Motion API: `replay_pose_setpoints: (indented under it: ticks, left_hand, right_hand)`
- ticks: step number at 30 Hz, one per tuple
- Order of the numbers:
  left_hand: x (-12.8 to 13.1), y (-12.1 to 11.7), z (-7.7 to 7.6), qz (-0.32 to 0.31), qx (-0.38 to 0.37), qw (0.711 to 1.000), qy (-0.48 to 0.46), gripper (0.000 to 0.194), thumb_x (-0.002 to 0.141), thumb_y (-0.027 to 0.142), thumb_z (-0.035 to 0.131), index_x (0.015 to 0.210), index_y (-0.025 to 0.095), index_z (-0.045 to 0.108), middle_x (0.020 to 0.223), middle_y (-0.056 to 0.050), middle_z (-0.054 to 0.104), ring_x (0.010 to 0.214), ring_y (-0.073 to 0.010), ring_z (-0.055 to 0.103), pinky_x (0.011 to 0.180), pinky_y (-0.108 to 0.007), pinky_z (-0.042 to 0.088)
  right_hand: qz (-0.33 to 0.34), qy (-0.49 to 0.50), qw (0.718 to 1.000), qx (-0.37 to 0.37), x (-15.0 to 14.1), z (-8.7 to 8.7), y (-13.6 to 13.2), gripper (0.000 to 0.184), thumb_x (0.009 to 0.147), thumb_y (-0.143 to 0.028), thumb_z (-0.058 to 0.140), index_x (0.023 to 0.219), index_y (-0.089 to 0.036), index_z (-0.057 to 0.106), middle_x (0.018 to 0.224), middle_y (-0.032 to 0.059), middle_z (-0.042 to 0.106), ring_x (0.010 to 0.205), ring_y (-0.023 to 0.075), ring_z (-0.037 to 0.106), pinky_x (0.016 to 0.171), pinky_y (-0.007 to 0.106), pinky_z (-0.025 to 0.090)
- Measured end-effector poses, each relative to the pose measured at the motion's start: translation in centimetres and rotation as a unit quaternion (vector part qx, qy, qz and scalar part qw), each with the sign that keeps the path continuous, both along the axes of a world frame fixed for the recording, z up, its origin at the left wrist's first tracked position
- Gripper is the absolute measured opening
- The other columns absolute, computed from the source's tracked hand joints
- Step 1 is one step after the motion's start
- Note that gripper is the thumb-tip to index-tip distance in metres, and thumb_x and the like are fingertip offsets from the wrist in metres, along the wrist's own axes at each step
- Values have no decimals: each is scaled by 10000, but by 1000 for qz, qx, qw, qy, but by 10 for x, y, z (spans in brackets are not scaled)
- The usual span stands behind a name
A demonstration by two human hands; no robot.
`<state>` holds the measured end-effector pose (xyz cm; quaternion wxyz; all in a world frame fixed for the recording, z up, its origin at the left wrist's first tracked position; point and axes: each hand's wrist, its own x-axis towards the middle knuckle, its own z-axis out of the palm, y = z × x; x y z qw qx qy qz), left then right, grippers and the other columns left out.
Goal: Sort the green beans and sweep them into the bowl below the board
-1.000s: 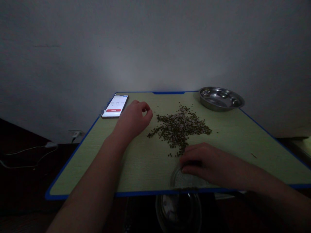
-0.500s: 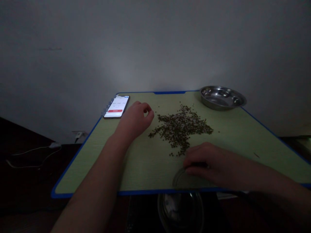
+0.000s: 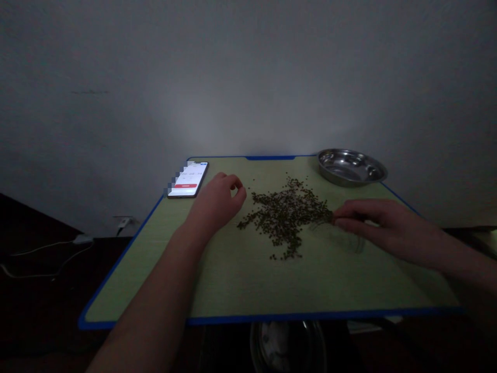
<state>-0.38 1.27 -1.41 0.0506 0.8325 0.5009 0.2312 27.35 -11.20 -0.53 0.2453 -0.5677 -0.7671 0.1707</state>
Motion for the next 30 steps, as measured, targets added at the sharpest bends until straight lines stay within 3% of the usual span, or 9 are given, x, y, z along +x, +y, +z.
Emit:
replay_pose_setpoints:
  ticks: [6, 12, 16, 24, 30]
  left_hand:
    - [-2, 6, -6, -7, 2, 999, -38, 175, 842, 291, 477, 869, 172, 603, 900, -80, 619, 761, -164, 565, 670, -297, 460]
    - [-3, 9, -10, -7, 4, 999, -42, 174, 838, 288, 471, 862, 173, 599, 883, -77, 610, 769, -176, 578, 654, -296, 471]
    - [-2, 8, -8, -7, -17, 999, -38, 208, 840, 307, 455, 872, 163, 602, 895, -84, 599, 760, -178, 581, 652, -305, 477]
    - [-2, 8, -9, -15, -33, 999, -30, 232, 841, 329, 441, 871, 163, 601, 896, -79, 575, 748, -175, 569, 668, -318, 475]
    - [0, 7, -8, -21, -43, 999, -24, 230, 831, 327, 435, 861, 167, 598, 887, -80, 572, 748, -181, 565, 667, -326, 463]
  right_hand:
    - [-126, -56, 989, 50, 52, -7, 26, 289, 844, -440, 490, 753, -208, 637, 621, 21, 616, 546, 164, 546, 503, 296, 405]
    - [-146, -57, 987, 23, 65, -27, 45, 259, 842, -366, 466, 821, -198, 661, 771, 56, 691, 673, 205, 607, 594, 328, 437]
    - [-145, -61, 987, 15, 67, -31, 53, 249, 854, -341, 461, 845, -191, 659, 802, 63, 696, 694, 204, 614, 613, 323, 449]
    - [-151, -102, 983, 26, 71, -24, 61, 194, 848, -267, 474, 833, -186, 650, 739, 47, 676, 638, 176, 600, 565, 290, 416]
    - [-133, -147, 978, 63, 60, -5, 77, 152, 823, -248, 522, 748, -193, 642, 689, 33, 661, 607, 164, 574, 545, 280, 374]
